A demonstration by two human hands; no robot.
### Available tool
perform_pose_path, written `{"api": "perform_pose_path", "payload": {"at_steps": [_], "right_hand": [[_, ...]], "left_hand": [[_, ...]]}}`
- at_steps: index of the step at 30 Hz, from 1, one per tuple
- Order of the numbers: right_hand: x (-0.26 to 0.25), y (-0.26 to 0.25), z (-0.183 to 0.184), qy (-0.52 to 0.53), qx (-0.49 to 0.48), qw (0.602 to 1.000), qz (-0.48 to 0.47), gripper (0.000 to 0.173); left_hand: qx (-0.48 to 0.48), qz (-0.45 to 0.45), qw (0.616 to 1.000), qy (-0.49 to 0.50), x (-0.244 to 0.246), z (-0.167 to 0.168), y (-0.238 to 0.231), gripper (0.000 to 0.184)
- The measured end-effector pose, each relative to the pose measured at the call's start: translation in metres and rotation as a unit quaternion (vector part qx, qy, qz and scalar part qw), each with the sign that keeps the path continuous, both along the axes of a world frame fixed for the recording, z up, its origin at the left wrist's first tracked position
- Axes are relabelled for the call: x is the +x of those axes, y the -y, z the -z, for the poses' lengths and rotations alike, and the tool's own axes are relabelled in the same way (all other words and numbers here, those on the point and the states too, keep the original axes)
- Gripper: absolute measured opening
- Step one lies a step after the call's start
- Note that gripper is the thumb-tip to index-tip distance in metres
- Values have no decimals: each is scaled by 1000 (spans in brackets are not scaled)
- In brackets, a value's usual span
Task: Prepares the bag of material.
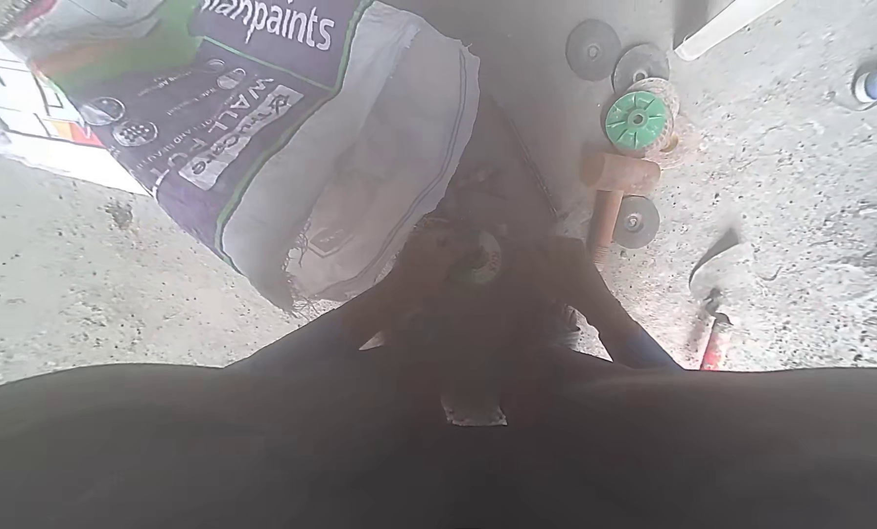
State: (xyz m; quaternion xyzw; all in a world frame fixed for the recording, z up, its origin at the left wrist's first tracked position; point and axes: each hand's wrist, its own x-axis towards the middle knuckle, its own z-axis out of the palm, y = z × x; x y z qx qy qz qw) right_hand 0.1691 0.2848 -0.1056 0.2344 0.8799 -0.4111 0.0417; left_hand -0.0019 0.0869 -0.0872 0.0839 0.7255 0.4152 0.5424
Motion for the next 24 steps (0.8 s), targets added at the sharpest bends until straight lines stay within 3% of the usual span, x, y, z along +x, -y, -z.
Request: {"api": "perform_pose_path", "payload": {"at_steps": [3,6,7,8,10,12,14,16,17,19,20,22,24], "right_hand": [[-22,-29,21,-78,185,974,-103,21],[-55,-50,36,-112,278,917,-264,31],[-66,-53,40,-113,290,899,-307,34],[-76,-53,42,-109,298,886,-338,33],[-92,-53,42,-98,319,868,-368,28],[-98,-51,39,-73,332,867,-363,24],[-96,-48,35,-55,342,870,-352,22],[-99,-48,32,-36,350,870,-347,19],[-100,-49,31,-28,350,870,-347,18],[-98,-50,30,-18,331,879,-342,17],[-95,-50,29,-8,311,890,-333,20],[-85,-50,25,8,233,936,-264,28],[-72,-51,15,18,103,980,-171,26]], "left_hand": [[-38,-38,985,-166,-22,-18,8,27],[-79,-274,936,-208,-51,-35,13,31],[-102,-319,915,-226,-60,-41,14,34],[-139,-305,900,-277,-66,-45,19,38],[-270,-124,846,-443,-77,-51,33,41],[-309,-60,808,-499,-85,-49,43,53],[-250,-23,816,-521,-74,-45,47,62],[-99,10,829,-551,-47,-38,44,59],[-15,70,825,-561,-33,-27,43,55],[43,202,777,-595,-12,-5,37,42],[20,250,762,-597,-5,1,34,37],[-86,327,751,-567,-7,4,34,48],[-187,371,715,-562,-20,6,37,55]]}}
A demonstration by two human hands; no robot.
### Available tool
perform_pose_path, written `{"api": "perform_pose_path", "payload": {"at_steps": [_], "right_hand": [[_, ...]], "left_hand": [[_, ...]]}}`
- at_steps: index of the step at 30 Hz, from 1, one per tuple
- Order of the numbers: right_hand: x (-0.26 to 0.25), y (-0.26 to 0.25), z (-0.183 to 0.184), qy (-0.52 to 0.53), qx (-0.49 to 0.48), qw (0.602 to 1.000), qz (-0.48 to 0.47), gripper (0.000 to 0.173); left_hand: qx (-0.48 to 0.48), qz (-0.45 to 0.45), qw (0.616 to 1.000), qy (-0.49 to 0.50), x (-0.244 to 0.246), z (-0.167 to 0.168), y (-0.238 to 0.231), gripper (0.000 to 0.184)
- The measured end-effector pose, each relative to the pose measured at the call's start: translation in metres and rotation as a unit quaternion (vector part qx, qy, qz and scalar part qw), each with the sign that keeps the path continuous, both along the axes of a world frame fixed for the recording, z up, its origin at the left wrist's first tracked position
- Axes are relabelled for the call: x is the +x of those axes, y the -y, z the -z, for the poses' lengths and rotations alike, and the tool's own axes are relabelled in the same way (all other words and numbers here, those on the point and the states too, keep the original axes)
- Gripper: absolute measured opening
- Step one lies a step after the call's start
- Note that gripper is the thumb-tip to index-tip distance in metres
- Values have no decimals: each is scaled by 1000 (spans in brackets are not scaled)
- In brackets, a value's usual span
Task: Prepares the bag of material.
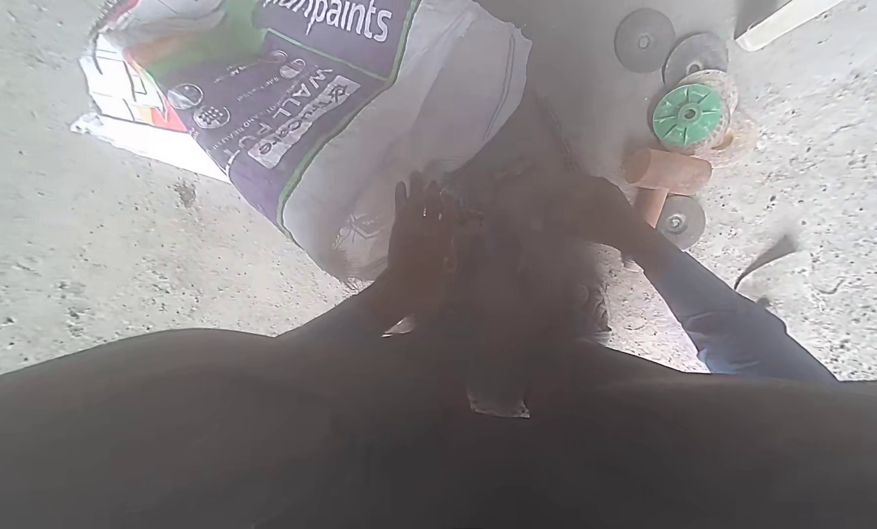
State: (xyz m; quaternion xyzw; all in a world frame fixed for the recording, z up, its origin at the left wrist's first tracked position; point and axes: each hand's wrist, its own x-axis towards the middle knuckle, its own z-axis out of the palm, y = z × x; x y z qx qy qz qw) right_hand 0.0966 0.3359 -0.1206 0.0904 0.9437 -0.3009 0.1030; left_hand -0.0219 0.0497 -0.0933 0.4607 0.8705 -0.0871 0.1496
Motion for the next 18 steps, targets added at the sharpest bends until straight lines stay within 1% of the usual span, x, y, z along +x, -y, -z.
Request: {"api": "perform_pose_path", "payload": {"at_steps": [2,4,5,6,7,8,10,11,12,14,15,16,17,18], "right_hand": [[9,0,-11,43,-141,985,95,20],[13,4,-15,87,-249,946,189,18],[15,7,-16,105,-271,933,211,19],[16,9,-16,117,-274,931,213,20],[17,11,-14,124,-267,935,199,20],[17,15,-11,128,-254,942,180,21],[16,24,-4,125,-224,957,136,21],[16,31,-2,122,-207,964,110,21],[16,41,0,125,-189,970,89,21],[17,59,5,131,-138,981,40,24],[15,68,4,148,-108,983,19,27],[13,76,0,158,-78,984,2,30],[11,83,-1,162,-41,986,-20,34],[11,88,1,157,-6,987,-37,37]], "left_hand": [[-54,-17,998,-40,-14,-4,0,53],[-56,-50,997,-24,-28,-16,-4,45],[-48,-65,997,-7,-34,-21,-7,38],[-46,-67,997,3,-39,-24,-8,32],[-48,-58,997,12,-43,-25,-9,29],[-52,-40,997,29,-47,-22,-8,32],[-62,7,996,61,-51,-13,-6,53],[-58,28,996,65,-49,-9,-5,59],[-51,45,996,54,-46,-7,-4,54],[-49,35,997,41,-37,-13,-9,27],[-78,12,996,40,-34,-23,-16,25],[-112,-12,993,47,-31,-36,-24,29],[-16,0,1000,17,-32,-25,-12,25],[63,27,998,-15,-31,-14,-1,17]]}}
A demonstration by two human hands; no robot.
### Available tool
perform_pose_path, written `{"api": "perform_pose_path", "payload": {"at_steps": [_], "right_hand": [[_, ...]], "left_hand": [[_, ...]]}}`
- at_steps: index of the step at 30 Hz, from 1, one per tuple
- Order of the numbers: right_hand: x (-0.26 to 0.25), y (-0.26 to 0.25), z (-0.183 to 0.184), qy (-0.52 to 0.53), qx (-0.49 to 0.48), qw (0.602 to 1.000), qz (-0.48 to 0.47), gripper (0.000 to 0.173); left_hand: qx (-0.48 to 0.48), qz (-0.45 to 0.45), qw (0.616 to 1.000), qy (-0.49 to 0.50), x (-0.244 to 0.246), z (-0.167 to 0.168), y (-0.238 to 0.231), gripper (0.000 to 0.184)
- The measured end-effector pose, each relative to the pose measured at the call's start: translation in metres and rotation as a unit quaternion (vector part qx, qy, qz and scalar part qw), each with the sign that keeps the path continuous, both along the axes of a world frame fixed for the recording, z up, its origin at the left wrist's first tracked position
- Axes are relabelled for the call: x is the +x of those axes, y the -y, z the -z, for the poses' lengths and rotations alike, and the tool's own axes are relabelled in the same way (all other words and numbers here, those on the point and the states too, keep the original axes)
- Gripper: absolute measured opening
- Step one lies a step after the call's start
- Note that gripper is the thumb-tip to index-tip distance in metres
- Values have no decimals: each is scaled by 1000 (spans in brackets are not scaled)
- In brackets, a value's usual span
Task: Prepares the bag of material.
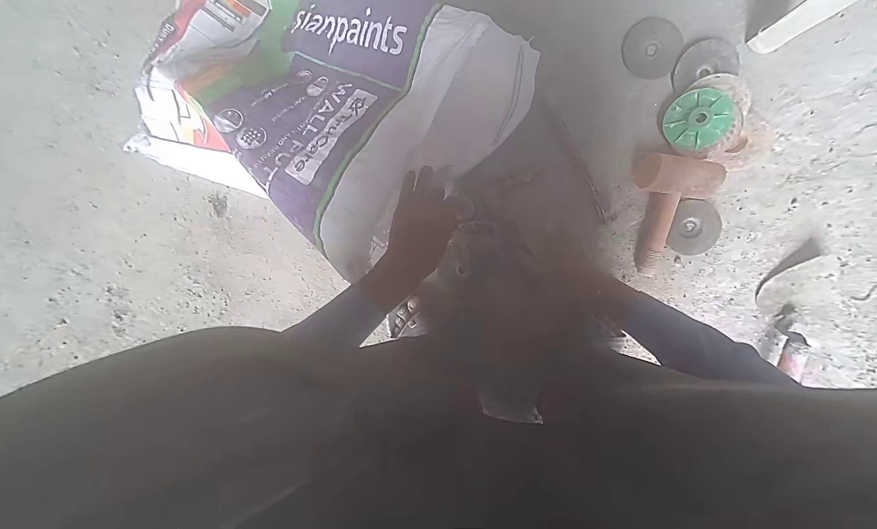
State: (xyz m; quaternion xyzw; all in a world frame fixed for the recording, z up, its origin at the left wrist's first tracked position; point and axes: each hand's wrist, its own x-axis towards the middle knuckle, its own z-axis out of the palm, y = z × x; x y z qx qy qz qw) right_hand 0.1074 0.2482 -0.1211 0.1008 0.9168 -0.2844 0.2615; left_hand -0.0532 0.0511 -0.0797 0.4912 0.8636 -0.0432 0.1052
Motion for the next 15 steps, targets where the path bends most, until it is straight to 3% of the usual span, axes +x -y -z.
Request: {"api": "perform_pose_path", "payload": {"at_steps": [3,5,7,10,12,15], "right_hand": [[-1,3,3,-22,30,999,-16,42],[4,3,5,-71,29,997,-1,40],[9,1,11,-101,25,995,1,39],[16,0,25,-105,17,994,10,40],[21,-2,21,-120,-16,992,36,37],[25,-7,12,-99,-95,984,111,34]], "left_hand": [[85,87,990,-73,12,19,19,10],[103,120,985,-68,26,34,26,6],[94,143,983,-71,39,44,27,21],[20,86,996,-26,51,42,17,32],[-15,47,999,14,52,33,8,24],[28,70,997,2,42,41,9,9]]}}
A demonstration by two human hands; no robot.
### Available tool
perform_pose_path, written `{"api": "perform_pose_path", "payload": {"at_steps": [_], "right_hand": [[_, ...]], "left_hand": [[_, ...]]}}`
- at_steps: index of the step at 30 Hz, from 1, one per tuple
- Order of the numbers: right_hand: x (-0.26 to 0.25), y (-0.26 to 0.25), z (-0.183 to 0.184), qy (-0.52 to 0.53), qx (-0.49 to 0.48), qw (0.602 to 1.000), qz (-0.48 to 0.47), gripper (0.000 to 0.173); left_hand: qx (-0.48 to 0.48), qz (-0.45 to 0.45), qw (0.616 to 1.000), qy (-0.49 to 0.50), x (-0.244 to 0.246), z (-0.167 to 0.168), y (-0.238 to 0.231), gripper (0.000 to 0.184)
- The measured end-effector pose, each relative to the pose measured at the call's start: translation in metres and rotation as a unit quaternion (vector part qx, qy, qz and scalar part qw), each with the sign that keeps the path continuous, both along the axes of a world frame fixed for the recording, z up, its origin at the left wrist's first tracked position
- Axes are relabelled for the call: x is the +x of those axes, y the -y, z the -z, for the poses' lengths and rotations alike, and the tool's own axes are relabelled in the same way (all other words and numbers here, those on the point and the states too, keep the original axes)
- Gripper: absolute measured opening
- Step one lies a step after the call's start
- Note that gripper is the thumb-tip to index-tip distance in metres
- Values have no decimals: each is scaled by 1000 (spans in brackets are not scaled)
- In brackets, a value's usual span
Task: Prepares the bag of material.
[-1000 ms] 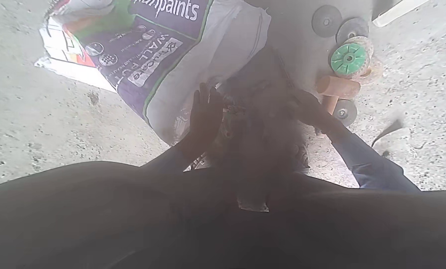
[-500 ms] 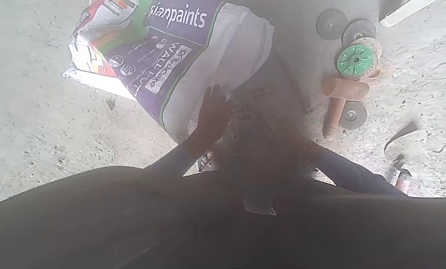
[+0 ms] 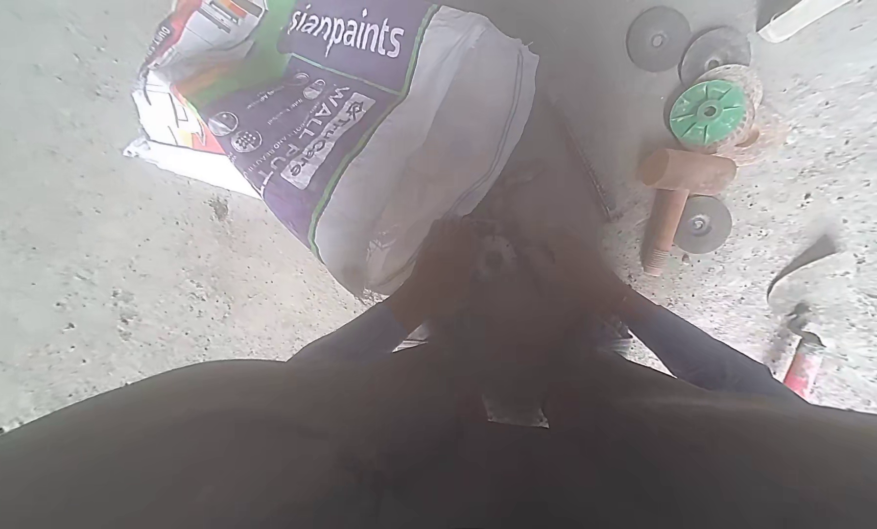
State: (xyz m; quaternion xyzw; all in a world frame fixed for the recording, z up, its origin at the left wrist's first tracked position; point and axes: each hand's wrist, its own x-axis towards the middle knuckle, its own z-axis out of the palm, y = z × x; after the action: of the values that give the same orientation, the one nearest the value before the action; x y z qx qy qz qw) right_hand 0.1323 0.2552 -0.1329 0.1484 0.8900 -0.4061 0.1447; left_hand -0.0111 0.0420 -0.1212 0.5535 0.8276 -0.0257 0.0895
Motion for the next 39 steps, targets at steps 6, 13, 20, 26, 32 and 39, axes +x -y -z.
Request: {"api": "perform_pose_path", "payload": {"at_steps": [6,13,20,26,32,39], "right_hand": [[7,-17,3,25,-161,980,116,33],[9,-20,-8,53,-178,969,164,33],[12,-24,-9,60,-328,906,261,37],[21,2,-12,84,-528,775,336,33],[17,38,-29,81,-574,776,249,34],[14,55,-46,-38,-158,976,147,24]], "left_hand": [[9,24,999,-19,4,1,4,14],[-29,-50,998,23,2,1,2,8],[-198,-199,877,391,-9,-46,-3,28],[-6,-342,652,677,2,-77,9,13],[31,-289,673,680,45,-40,4,36],[53,-470,575,668,37,-42,-20,64]]}}
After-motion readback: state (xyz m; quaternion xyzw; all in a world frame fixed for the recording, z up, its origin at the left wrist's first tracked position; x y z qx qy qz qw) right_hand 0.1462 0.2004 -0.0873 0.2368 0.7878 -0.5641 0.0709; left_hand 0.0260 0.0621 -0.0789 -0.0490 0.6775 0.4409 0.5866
